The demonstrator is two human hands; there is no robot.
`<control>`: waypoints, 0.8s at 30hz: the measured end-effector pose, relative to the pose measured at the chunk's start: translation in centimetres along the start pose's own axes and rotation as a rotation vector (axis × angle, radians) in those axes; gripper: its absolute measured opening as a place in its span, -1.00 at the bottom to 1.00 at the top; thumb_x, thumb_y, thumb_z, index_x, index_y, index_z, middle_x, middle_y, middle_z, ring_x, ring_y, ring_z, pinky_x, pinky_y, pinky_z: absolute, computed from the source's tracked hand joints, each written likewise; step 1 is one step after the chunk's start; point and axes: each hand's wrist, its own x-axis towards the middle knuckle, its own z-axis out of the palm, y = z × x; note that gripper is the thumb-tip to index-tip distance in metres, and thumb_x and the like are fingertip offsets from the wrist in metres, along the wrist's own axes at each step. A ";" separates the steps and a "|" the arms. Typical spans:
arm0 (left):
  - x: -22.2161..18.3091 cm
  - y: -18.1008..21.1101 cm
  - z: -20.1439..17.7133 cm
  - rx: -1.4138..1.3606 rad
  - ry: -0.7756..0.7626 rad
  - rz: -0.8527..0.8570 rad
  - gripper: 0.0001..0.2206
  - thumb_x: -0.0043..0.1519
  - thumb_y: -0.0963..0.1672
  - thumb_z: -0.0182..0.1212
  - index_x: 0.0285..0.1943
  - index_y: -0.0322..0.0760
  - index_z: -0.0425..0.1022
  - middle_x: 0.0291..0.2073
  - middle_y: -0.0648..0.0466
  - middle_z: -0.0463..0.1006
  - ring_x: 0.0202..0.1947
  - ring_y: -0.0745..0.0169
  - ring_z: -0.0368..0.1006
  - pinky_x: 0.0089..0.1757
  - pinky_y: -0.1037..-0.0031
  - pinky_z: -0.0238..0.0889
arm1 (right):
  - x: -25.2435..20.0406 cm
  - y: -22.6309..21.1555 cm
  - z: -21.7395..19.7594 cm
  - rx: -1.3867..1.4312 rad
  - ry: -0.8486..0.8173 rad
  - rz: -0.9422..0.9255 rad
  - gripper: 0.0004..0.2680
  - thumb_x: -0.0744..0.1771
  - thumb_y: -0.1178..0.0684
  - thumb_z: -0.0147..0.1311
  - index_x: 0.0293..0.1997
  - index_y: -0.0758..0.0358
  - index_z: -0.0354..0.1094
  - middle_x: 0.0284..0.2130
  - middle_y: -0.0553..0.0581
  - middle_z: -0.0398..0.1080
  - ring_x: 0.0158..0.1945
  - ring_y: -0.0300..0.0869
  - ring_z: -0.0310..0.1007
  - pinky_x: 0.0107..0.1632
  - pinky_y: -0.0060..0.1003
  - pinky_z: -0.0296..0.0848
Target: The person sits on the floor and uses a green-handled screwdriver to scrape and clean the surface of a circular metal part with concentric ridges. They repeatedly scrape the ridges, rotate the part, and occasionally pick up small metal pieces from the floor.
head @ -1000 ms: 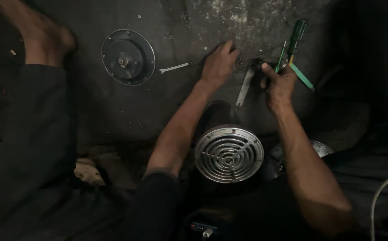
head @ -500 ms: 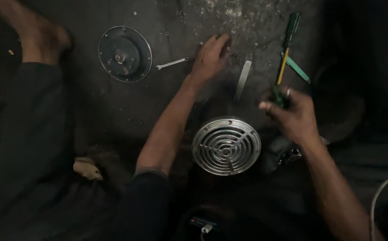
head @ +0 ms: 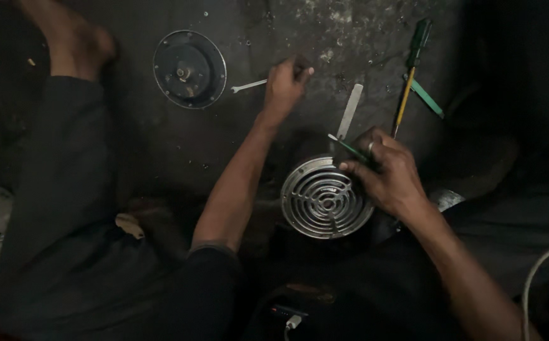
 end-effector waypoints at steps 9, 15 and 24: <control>-1.3 2.0 -2.2 0.033 0.021 0.062 -0.77 0.23 -0.09 0.37 -0.05 -0.31 0.55 -0.21 -0.11 0.68 -0.20 -0.05 0.61 -0.15 0.24 0.43 | 1.4 -3.5 -0.3 -0.118 -0.105 0.229 -0.73 0.23 0.02 0.38 -0.17 0.40 0.42 -0.36 0.23 0.47 -0.36 -0.06 0.52 -0.32 -0.15 0.48; -1.4 2.0 -0.4 0.371 0.140 0.421 -0.72 0.21 -0.12 0.31 0.10 -0.21 0.53 0.06 -0.24 0.48 0.07 -0.26 0.44 0.02 0.11 0.33 | 1.5 -4.1 -0.8 0.031 -0.133 0.415 -0.62 0.22 -0.01 0.32 0.07 0.34 0.37 -0.25 0.23 0.53 -0.32 -0.07 0.59 -0.31 -0.15 0.54; 1.0 3.2 3.0 0.476 -0.243 0.459 -0.63 0.16 -0.24 0.13 0.16 -0.17 0.56 0.06 -0.12 0.45 0.13 -0.12 0.43 0.00 0.13 0.37 | 2.2 -2.3 -1.0 0.117 -0.170 0.435 -0.65 0.21 0.00 0.36 0.00 0.36 0.44 -0.27 0.26 0.58 -0.27 -0.12 0.62 -0.23 -0.16 0.56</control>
